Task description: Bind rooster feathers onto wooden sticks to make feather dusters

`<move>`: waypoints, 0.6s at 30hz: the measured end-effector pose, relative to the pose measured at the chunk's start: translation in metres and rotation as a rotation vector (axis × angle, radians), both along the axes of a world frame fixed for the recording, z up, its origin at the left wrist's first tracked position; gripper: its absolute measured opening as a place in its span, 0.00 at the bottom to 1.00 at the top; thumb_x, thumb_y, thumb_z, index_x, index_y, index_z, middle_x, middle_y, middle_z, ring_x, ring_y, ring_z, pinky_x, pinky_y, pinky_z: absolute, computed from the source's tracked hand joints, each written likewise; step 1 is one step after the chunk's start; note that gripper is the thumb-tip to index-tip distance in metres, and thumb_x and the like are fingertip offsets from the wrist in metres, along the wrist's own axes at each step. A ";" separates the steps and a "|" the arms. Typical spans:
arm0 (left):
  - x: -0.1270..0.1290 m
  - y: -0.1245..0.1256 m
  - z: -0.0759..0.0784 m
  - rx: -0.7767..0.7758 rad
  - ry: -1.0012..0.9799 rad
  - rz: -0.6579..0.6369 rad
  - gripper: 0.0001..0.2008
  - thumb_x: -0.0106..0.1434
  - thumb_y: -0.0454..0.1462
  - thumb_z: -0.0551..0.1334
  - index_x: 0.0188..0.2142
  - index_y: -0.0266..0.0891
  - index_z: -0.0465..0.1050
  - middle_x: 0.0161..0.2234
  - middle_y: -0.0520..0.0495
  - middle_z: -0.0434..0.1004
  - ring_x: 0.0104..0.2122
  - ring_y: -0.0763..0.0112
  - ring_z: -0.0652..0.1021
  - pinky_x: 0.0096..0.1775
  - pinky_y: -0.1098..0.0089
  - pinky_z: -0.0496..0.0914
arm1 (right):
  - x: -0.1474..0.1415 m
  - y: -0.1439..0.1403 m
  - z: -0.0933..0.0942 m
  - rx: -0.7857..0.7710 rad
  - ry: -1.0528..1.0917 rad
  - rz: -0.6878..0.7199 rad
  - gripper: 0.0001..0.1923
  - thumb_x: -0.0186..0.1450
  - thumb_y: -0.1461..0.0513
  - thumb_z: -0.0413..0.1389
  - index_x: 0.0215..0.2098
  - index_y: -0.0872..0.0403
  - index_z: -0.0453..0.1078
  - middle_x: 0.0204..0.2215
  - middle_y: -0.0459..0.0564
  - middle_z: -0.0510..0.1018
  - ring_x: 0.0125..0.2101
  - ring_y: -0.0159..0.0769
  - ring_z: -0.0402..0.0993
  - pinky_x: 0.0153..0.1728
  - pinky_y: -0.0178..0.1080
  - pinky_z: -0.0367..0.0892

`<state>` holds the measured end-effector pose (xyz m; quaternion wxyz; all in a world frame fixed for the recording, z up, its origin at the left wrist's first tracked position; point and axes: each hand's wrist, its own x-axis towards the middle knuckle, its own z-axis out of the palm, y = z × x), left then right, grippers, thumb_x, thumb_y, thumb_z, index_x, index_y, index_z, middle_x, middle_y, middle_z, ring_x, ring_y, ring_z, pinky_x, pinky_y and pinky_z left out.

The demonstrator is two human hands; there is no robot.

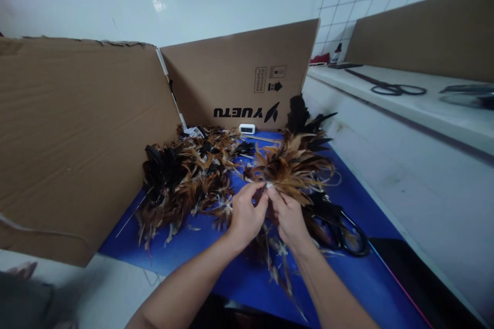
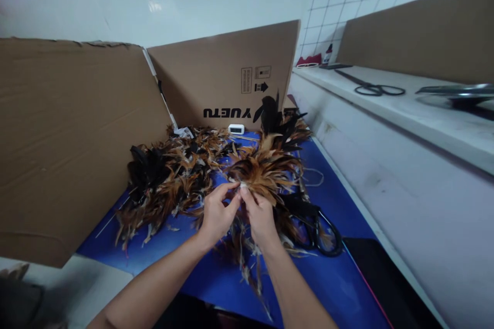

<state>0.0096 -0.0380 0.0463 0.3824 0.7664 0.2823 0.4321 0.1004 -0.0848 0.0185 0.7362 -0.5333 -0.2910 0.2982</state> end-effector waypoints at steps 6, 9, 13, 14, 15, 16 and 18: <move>-0.006 0.007 0.003 -0.312 -0.059 -0.153 0.12 0.60 0.38 0.56 0.42 0.38 0.70 0.39 0.46 0.74 0.35 0.69 0.75 0.33 0.71 0.72 | 0.001 -0.002 0.002 0.000 0.213 0.060 0.18 0.54 0.50 0.61 0.22 0.54 0.63 0.11 0.35 0.54 0.12 0.22 0.49 0.12 0.28 0.50; -0.009 0.018 0.009 -0.606 -0.110 -0.246 0.14 0.61 0.42 0.54 0.42 0.38 0.69 0.38 0.45 0.72 0.32 0.70 0.74 0.24 0.74 0.71 | 0.002 -0.003 0.005 0.032 0.228 0.105 0.22 0.54 0.50 0.61 0.18 0.53 0.55 0.11 0.33 0.46 0.11 0.20 0.41 0.11 0.27 0.41; -0.012 0.028 0.017 -0.784 0.001 -0.495 0.20 0.59 0.50 0.56 0.36 0.33 0.70 0.28 0.46 0.70 0.25 0.70 0.73 0.19 0.73 0.68 | 0.003 -0.004 0.006 0.039 0.190 0.202 0.24 0.55 0.49 0.60 0.18 0.52 0.52 0.11 0.33 0.47 0.11 0.19 0.42 0.11 0.27 0.42; -0.012 0.030 0.018 -0.783 0.028 -0.548 0.22 0.58 0.52 0.57 0.34 0.33 0.70 0.26 0.47 0.70 0.23 0.71 0.73 0.19 0.73 0.68 | 0.003 -0.005 0.005 0.034 0.174 0.221 0.24 0.55 0.49 0.60 0.18 0.52 0.53 0.11 0.33 0.47 0.11 0.20 0.42 0.11 0.27 0.42; -0.013 0.031 0.019 -0.777 0.051 -0.583 0.22 0.57 0.52 0.58 0.33 0.32 0.70 0.25 0.47 0.69 0.22 0.71 0.73 0.18 0.73 0.67 | 0.003 -0.005 0.005 0.031 0.161 0.239 0.24 0.56 0.49 0.59 0.18 0.52 0.52 0.11 0.33 0.47 0.12 0.20 0.42 0.11 0.27 0.42; -0.013 0.032 0.019 -0.775 0.070 -0.602 0.22 0.56 0.53 0.59 0.32 0.32 0.69 0.23 0.47 0.69 0.21 0.72 0.72 0.18 0.73 0.67 | 0.004 -0.005 0.004 0.029 0.151 0.257 0.24 0.57 0.49 0.59 0.18 0.52 0.52 0.12 0.33 0.47 0.12 0.20 0.43 0.11 0.27 0.42; -0.012 0.034 0.019 -0.802 0.100 -0.616 0.23 0.54 0.53 0.60 0.30 0.32 0.69 0.21 0.48 0.68 0.19 0.73 0.71 0.19 0.73 0.67 | 0.004 -0.005 0.002 0.026 0.138 0.294 0.24 0.57 0.48 0.58 0.18 0.52 0.51 0.12 0.33 0.47 0.12 0.19 0.42 0.11 0.27 0.42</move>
